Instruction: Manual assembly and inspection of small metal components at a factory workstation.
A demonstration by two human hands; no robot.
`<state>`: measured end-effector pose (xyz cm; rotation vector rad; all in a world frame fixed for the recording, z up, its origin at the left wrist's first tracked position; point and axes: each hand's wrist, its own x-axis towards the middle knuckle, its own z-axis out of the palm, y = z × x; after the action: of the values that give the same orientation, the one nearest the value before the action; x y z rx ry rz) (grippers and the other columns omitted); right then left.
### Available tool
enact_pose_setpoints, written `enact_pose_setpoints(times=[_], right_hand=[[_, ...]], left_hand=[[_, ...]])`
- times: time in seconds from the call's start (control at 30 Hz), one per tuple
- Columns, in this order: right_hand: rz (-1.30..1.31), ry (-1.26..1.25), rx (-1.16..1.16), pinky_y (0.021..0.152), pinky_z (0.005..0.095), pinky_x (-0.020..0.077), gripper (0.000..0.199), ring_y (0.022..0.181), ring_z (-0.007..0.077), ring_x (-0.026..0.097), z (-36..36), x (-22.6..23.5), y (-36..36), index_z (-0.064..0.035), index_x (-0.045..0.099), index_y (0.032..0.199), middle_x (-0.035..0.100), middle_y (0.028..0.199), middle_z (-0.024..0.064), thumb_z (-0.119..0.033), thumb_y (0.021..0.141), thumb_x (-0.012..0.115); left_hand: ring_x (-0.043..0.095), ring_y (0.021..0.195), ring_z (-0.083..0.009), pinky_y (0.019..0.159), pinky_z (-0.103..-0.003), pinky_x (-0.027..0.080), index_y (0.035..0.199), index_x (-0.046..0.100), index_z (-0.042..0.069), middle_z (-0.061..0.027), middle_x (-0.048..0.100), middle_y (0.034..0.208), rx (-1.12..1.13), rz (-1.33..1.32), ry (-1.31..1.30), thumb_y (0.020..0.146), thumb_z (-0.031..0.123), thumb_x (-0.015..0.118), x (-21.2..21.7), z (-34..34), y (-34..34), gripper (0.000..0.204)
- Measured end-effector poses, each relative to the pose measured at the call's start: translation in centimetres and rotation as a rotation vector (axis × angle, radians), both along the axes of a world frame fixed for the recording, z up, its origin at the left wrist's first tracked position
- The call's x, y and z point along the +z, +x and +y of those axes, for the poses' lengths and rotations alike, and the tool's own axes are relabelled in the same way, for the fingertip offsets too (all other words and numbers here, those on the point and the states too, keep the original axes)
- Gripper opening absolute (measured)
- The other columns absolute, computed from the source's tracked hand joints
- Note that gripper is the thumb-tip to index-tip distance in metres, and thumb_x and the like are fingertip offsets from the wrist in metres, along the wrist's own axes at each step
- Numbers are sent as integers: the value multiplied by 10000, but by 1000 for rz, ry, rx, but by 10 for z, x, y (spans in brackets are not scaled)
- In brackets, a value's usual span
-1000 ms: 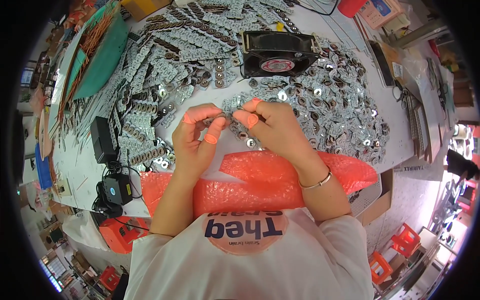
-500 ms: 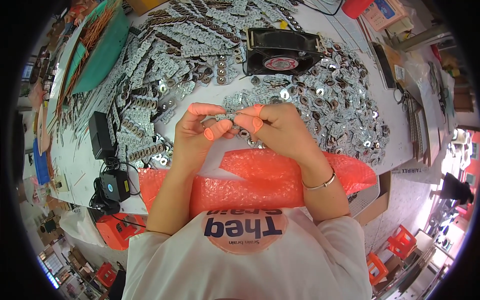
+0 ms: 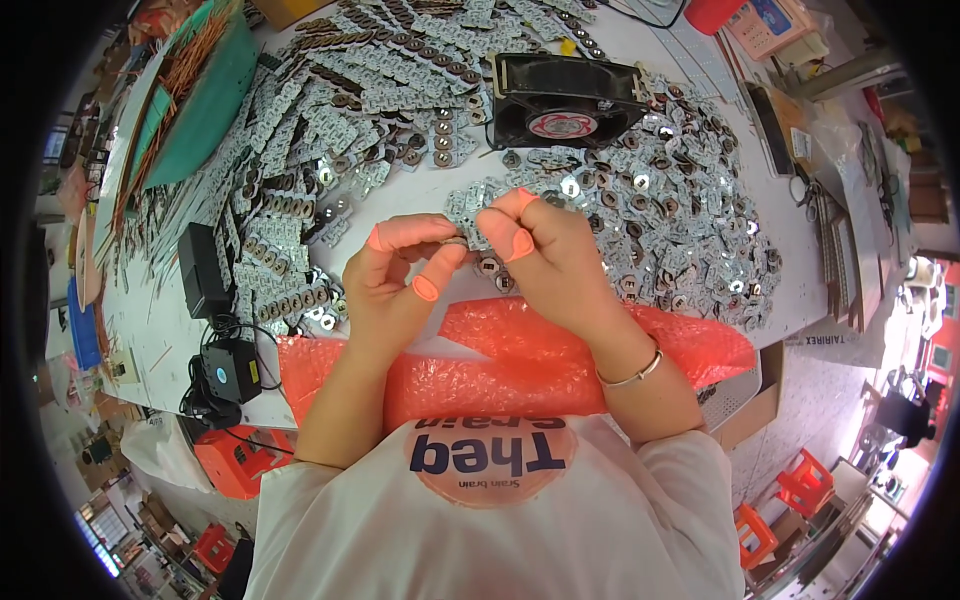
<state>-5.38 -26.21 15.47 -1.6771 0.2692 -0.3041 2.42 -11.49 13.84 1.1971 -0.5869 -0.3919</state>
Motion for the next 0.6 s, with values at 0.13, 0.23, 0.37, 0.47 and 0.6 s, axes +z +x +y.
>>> enact_pose_setpoints(times=[0.13,0.23,0.37,0.47,0.6], right_hand=[[-260,-390,0,404,171,265,175,448,6,344,-5,-11,5,-59,536,818,413,549,-54,-191,932,521],[-173,-300,41,399,164,276,182,440,5,364,-5,-7,3,-49,536,816,427,547,-54,-186,933,513],[-13,-6,-27,372,175,283,195,404,19,377,3,-2,-1,-48,535,820,439,532,-43,-203,935,511],[-3,65,-42,361,179,278,203,387,23,370,6,-1,1,-51,526,819,438,525,-41,-214,938,507],[78,223,-65,457,199,346,195,521,27,394,8,6,-1,-9,544,783,463,581,-24,-161,905,547]], left_hand=[[626,804,-164,703,-264,512,973,586,17,-84,649,881,158,-449,184,763,-44,661,-4,0,3,232],[617,826,-168,728,-270,505,959,579,6,-100,638,913,179,-454,164,761,-66,652,-7,0,2,223],[610,860,-183,764,-281,497,972,562,-6,-122,624,945,161,-411,159,761,-97,639,-5,2,5,243],[611,868,-195,773,-287,494,965,569,-11,-127,623,941,162,-472,127,756,-107,637,-5,2,7,239],[611,872,-202,776,-288,490,949,579,-12,-128,622,935,129,-495,130,749,-112,641,-1,1,5,233]])
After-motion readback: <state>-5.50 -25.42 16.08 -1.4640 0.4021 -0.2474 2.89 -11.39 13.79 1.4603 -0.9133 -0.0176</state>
